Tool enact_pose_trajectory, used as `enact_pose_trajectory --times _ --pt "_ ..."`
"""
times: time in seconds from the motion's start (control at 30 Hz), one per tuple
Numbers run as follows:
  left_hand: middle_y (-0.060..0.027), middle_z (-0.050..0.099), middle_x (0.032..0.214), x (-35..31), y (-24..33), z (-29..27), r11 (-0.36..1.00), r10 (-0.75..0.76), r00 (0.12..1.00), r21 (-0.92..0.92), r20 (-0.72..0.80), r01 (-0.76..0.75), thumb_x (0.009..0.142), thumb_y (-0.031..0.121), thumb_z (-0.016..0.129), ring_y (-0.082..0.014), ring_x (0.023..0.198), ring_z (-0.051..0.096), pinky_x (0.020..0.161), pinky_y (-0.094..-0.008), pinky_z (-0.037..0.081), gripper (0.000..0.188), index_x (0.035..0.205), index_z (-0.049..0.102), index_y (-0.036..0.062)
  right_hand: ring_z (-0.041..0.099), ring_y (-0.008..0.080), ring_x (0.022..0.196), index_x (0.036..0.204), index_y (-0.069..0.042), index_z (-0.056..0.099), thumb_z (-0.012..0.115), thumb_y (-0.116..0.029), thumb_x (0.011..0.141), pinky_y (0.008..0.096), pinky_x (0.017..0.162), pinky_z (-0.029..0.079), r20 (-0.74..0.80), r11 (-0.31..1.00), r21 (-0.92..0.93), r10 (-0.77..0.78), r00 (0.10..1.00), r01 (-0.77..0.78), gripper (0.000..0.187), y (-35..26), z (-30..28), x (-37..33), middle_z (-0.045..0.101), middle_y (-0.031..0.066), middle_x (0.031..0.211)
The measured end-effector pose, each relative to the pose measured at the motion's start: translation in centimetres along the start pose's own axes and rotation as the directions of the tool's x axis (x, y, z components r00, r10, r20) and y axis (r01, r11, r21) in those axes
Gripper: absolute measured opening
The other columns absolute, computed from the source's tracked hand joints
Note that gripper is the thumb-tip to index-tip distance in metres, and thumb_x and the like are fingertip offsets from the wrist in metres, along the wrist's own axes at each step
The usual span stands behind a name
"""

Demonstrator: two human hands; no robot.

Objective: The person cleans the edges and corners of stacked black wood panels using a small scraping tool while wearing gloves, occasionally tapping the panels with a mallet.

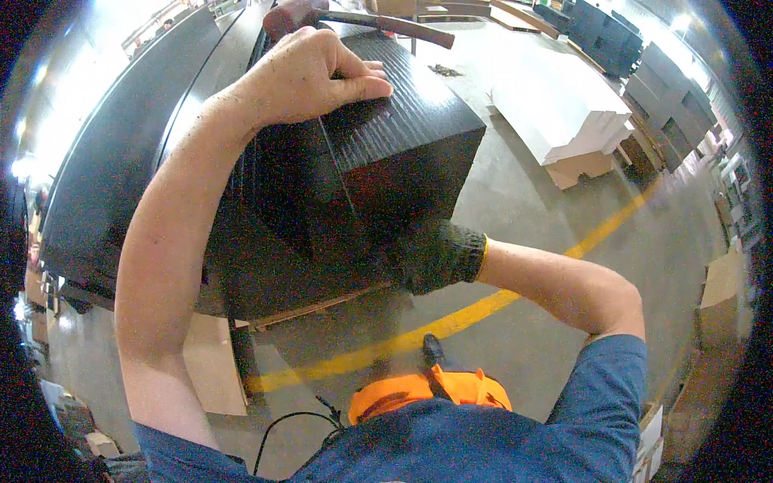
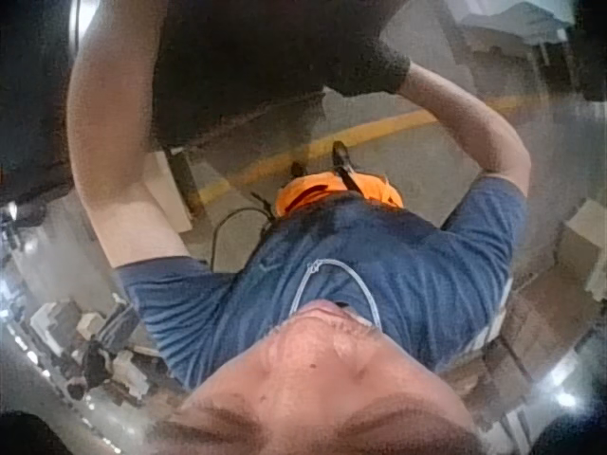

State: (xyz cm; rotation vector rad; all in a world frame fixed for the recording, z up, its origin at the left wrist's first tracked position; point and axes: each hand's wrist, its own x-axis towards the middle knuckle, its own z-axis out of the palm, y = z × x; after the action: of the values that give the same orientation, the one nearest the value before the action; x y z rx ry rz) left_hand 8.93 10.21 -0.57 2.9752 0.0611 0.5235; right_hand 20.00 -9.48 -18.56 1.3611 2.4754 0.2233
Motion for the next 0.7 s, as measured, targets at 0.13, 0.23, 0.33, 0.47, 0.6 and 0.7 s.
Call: enact_pose_trajectory --times 0.13,0.23,0.33,0.47,0.6,0.7 --pt "-0.0177 0.07 0.097 -0.4 -0.3 -0.2 1.0 -0.009 1.0 -0.021 -0.017 0.008 0.086 0.032 0.07 -0.0223 0.096 0.07 0.087 -0.0312 0.053 0.028 0.095 0.074 0.0062 0.049 0.0245 0.121 0.133 -0.009 0.049 0.055 -0.03 0.094 0.0341 0.104 0.041 -0.667 0.9 -0.359 -0.064 0.743 -0.245 0.044 3.1 -1.7 -1.6 0.05 0.0143 0.135" --pt "-0.0178 0.07 0.098 0.1 0.0 0.0 0.998 -0.017 1.0 -0.062 0.004 0.017 0.086 0.032 0.069 -0.0226 0.096 0.07 0.087 -0.0315 0.053 0.027 0.095 0.074 0.0059 0.043 0.0272 0.128 0.138 -0.004 0.042 0.049 -0.024 0.097 0.0414 0.11 0.035 -0.149 0.931 -0.303 0.163 0.975 -0.202 0.046 2.5 2.5 0.5 0.043 0.0118 0.143" --pt "-0.0184 0.07 0.099 0.3 0.3 0.0 0.999 0.007 1.0 -0.04 -0.026 -0.008 0.087 0.032 0.069 -0.0224 0.097 0.07 0.088 -0.0314 0.053 0.028 0.095 0.074 0.0058 0.044 0.0277 0.127 0.139 -0.004 0.042 0.045 -0.024 0.098 0.0416 0.11 0.035 -0.661 0.73 0.679 0.653 0.37 -0.075 0.045 0.0 5.7 3.1 0.044 0.0135 0.142" --pt "-0.0186 0.07 0.1 -0.3 0.9 -0.7 0.998 -0.029 0.999 -0.05 -0.013 0.028 0.086 0.032 0.07 -0.0237 0.099 0.069 0.089 -0.0317 0.053 0.028 0.096 0.074 0.0066 0.047 0.0285 0.123 0.137 -0.005 0.045 0.044 -0.025 0.099 0.0426 0.108 0.037 -0.645 0.975 0.202 0.201 0.737 -0.089 0.043 2.6 -4.2 -2.6 0.049 0.0148 0.135" --pt "-0.017 0.07 0.101 0.6 0.4 -0.4 0.997 0.016 0.999 -0.071 -0.028 -0.018 0.086 0.033 0.07 -0.0259 0.097 0.069 0.089 -0.0318 0.053 0.027 0.097 0.074 0.0085 0.053 0.0318 0.115 0.131 -0.007 0.053 0.046 -0.023 0.097 0.0468 0.102 0.042 -0.597 0.735 0.678 0.535 0.598 0.02 0.038 -0.3 -3.9 1.0 0.057 0.0166 0.123" --pt "-0.0167 0.07 0.101 -0.8 0.1 -0.9 0.998 -0.039 0.999 -0.05 -0.02 0.038 0.086 0.032 0.07 -0.0258 0.095 0.07 0.089 -0.032 0.054 0.026 0.096 0.075 0.0085 0.053 0.0301 0.115 0.13 -0.008 0.054 0.048 -0.023 0.096 0.046 0.102 0.041 -0.695 0.921 0.325 0.386 0.606 -0.213 0.038 -0.1 -7.8 -0.2 0.056 0.014 0.126"
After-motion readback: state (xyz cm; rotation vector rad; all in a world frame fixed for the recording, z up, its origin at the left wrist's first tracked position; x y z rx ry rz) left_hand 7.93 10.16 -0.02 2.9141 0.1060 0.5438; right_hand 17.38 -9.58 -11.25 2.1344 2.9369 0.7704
